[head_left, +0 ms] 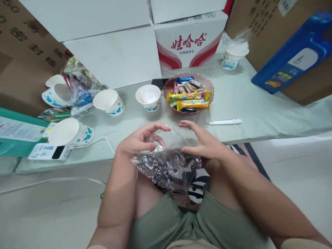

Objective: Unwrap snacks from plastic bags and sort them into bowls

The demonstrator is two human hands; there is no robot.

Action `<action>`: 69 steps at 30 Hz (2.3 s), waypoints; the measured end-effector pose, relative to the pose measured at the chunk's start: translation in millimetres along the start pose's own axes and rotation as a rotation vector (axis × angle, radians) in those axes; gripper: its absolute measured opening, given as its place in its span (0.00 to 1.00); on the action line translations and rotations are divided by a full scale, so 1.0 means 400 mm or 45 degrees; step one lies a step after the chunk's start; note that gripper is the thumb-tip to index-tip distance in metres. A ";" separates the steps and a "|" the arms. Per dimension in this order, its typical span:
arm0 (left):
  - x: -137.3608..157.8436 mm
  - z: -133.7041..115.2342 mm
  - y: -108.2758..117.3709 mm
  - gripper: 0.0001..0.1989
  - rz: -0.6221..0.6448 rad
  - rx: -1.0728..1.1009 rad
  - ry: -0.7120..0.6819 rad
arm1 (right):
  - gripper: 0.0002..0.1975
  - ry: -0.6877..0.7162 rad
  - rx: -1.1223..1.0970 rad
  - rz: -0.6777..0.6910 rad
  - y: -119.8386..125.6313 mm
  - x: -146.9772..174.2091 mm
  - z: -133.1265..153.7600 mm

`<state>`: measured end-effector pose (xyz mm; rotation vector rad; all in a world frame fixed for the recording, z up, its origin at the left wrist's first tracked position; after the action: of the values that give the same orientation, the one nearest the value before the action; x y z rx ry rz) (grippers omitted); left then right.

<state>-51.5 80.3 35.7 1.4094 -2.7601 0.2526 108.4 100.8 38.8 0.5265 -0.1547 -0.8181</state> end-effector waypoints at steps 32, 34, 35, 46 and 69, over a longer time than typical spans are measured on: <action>-0.101 0.068 -0.094 0.22 -0.532 0.731 0.005 | 0.10 -0.253 -1.565 -0.290 -0.076 -0.009 -0.036; -0.103 0.063 -0.083 0.22 -0.576 0.706 -0.040 | 0.11 -0.310 -1.458 -0.288 -0.078 -0.006 -0.051; -0.099 0.063 -0.067 0.22 -0.643 0.688 -0.069 | 0.12 -0.343 -1.373 -0.295 -0.076 -0.003 -0.062; -0.051 0.031 -0.005 0.21 -0.855 -0.026 -0.047 | 0.24 -0.256 -0.848 -0.416 -0.033 0.002 -0.085; -0.071 -0.039 -0.109 0.18 -0.372 -0.759 -0.189 | 0.33 0.213 0.246 -0.304 -0.003 0.047 0.042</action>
<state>-0.3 80.6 53.6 1.6480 -2.3625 -0.6469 114.9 79.8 51.6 0.8034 -0.0163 -0.9927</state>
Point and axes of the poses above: each hand's wrist, its own x-axis away from the middle knuckle, its own y-axis out of the back of the hand, z = x × y, the point moved 10 cm from there along -x, towards the middle knuckle, and after that the axes turned 4 degrees about z, right-handed, at the moved point
